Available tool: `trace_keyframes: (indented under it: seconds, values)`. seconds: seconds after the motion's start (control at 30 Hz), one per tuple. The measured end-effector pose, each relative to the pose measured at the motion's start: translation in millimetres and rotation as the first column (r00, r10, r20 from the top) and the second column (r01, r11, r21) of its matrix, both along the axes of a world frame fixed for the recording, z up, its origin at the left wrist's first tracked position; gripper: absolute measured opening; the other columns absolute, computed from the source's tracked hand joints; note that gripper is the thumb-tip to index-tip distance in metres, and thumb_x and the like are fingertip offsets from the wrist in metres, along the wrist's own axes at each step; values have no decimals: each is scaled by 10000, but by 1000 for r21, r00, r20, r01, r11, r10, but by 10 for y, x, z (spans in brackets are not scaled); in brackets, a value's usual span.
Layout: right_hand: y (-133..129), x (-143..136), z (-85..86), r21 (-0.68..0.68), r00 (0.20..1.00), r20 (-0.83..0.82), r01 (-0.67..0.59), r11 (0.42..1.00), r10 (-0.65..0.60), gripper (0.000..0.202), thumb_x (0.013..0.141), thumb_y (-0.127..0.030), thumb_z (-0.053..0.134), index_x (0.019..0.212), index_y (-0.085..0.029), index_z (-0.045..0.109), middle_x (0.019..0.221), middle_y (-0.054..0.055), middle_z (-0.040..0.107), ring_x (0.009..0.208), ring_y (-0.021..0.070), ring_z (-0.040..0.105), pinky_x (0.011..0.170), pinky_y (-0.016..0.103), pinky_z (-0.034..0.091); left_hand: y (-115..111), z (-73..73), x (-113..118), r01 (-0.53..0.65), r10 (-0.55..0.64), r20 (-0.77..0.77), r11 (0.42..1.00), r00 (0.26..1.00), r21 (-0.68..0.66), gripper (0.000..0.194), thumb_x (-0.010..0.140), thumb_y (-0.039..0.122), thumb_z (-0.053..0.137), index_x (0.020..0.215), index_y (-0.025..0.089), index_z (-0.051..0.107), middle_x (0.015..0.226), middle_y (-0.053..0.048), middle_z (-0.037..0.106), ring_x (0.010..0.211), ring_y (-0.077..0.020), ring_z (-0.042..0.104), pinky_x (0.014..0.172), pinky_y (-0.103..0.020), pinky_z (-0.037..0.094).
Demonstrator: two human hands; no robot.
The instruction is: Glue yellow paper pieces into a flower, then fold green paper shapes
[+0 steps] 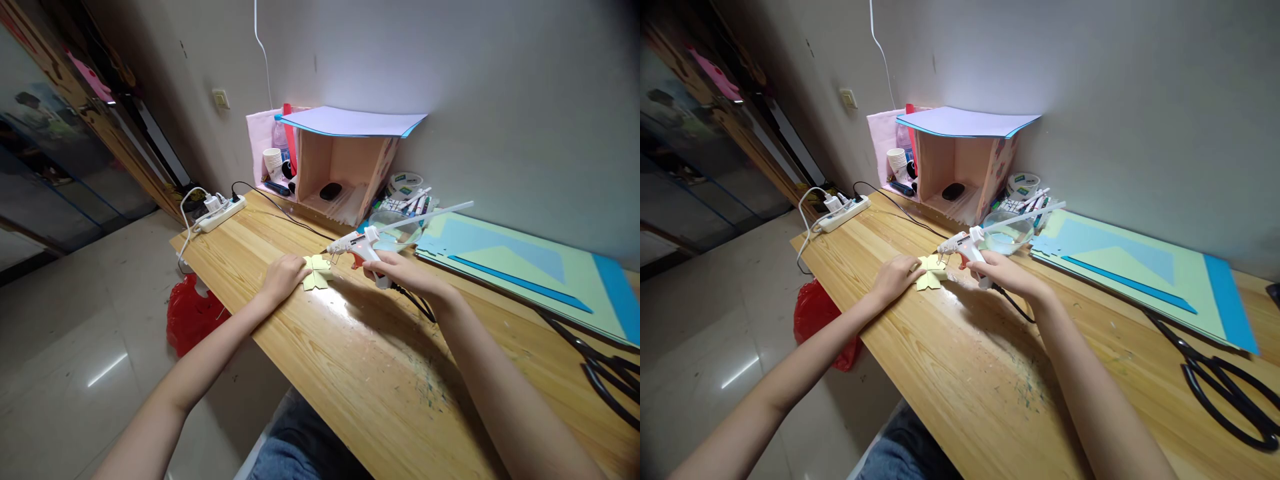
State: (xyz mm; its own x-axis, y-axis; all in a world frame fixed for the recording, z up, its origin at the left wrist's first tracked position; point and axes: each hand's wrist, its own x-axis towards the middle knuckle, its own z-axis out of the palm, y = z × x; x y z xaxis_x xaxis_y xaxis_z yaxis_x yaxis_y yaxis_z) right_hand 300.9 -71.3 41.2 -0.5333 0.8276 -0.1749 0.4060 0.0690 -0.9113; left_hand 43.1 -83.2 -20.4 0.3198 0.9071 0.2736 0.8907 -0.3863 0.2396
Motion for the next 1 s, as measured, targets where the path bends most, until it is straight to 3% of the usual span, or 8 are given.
trace_keyframes:
  seconds: [0.3,0.6,1.0]
  values:
    - [-55,-158,-7,39,995,92,-48,998,45,248,748,-405,452,736,-161,495,669,0,451,602,122,413,542,239,324,-55,-99,83,-72,64,100,994,993,79,233,852,320,423,756,174,577,802,-47,551,804,-159,507,724,-272,391]
    - [-72,-304,-211,8,993,106,-50,999,49,260,739,-419,452,737,-164,503,670,-1,479,601,123,440,519,228,328,23,-182,1,-165,170,384,985,908,-44,241,817,349,471,740,183,629,735,-20,517,714,-133,513,658,-255,417]
    - [-60,-397,-378,15,997,71,0,1000,-1,207,736,-375,438,743,-173,483,684,-2,475,597,119,430,516,221,322,41,-211,-9,-163,176,431,984,885,-66,234,801,363,495,730,186,631,741,-20,517,743,-136,518,659,-252,424]
